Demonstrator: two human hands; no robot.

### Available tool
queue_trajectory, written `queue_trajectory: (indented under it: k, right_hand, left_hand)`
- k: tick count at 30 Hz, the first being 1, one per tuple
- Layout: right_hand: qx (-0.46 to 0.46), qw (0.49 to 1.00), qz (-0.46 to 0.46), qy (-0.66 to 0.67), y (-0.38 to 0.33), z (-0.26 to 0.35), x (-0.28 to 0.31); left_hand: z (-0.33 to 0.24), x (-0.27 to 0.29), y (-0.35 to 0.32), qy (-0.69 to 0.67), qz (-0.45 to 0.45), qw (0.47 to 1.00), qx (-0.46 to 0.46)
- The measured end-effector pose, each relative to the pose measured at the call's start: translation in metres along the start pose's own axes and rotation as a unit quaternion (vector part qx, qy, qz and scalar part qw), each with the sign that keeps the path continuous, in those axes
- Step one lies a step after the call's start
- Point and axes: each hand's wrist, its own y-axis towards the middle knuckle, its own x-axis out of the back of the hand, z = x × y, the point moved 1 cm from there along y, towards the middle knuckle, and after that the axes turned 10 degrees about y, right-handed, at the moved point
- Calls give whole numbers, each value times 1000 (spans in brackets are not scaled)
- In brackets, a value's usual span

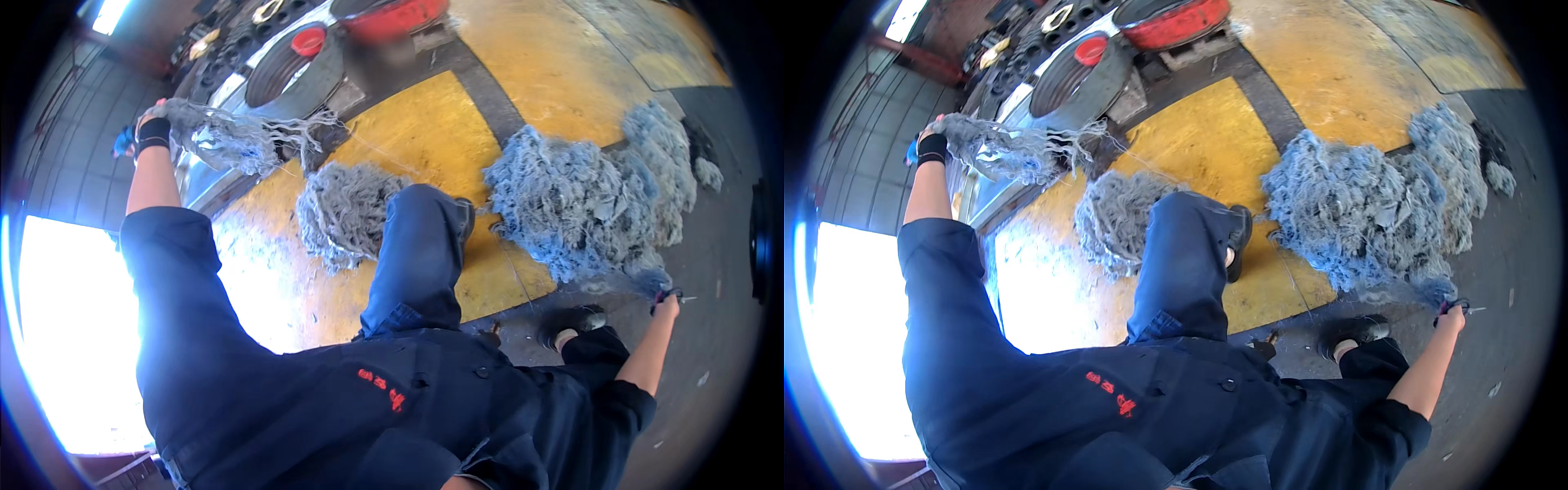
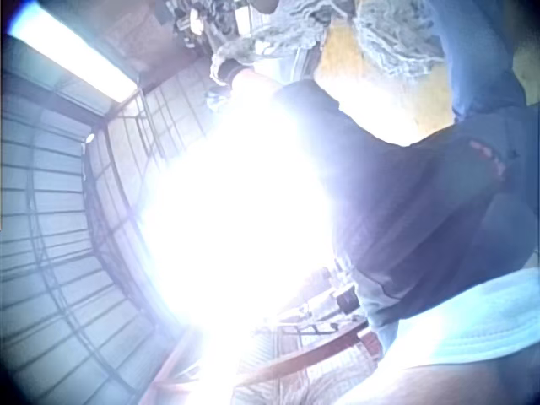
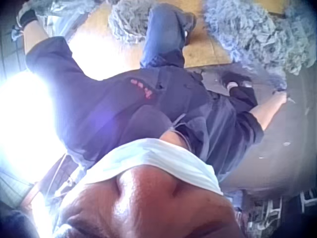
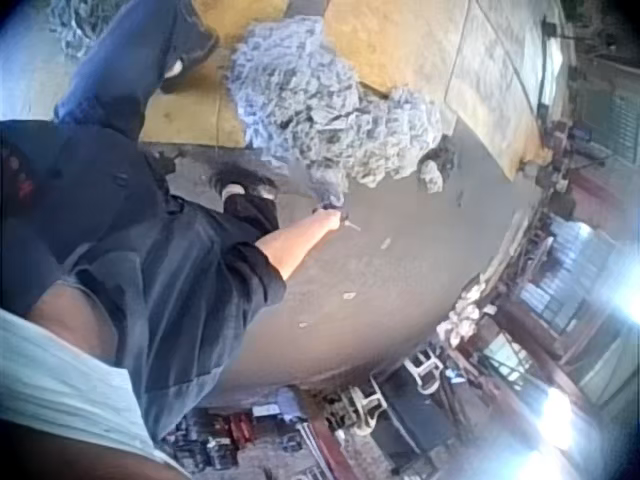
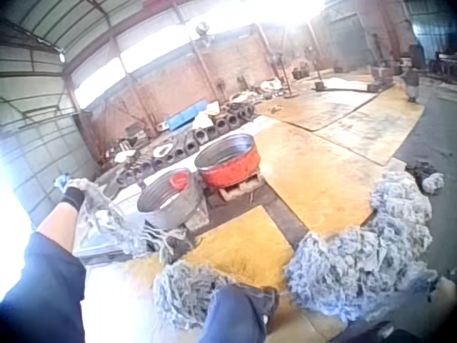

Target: The person uses scissors to cut strips of gray waste netting from a large pile on the floor.

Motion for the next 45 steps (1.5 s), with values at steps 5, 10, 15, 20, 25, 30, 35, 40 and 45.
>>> queue_trajectory:
  k: [5, 10, 15, 20, 25, 30, 35, 40, 45]
  right_hand:
    - [2, 997, 81, -17, 15, -8, -42]
    - [11, 976, 210, -59, -61, -23, -72]
    - [85, 926, 348, -119, -134, -3, -68]
    - [217, 845, 475, -118, -258, 15, -70]
    - [184, 825, 514, -146, -278, 25, -67]
    - [206, 776, 555, -216, -298, 29, -70]
    - [218, 706, 643, -202, -316, 21, -77]
    - [250, 690, 647, -208, -310, 26, -77]
    - [301, 777, 523, -182, -289, 46, -73]
  left_hand:
    - [68, -61, 4, -436, -46, 899, 14]
    - [54, -139, -31, -841, 72, 526, 103]
    - [11, -235, -72, -837, 142, 520, 95]
    - [-59, -280, -115, -495, 242, 834, -33]
    - [-279, -154, -212, -527, 360, 741, -210]
    - [-416, 51, -468, -558, 285, 543, -558]
    - [-460, 137, -622, -578, 360, 344, -646]
    - [-493, 132, -630, -571, 488, 244, -614]
    - [-491, 126, -563, -631, 400, 326, -579]
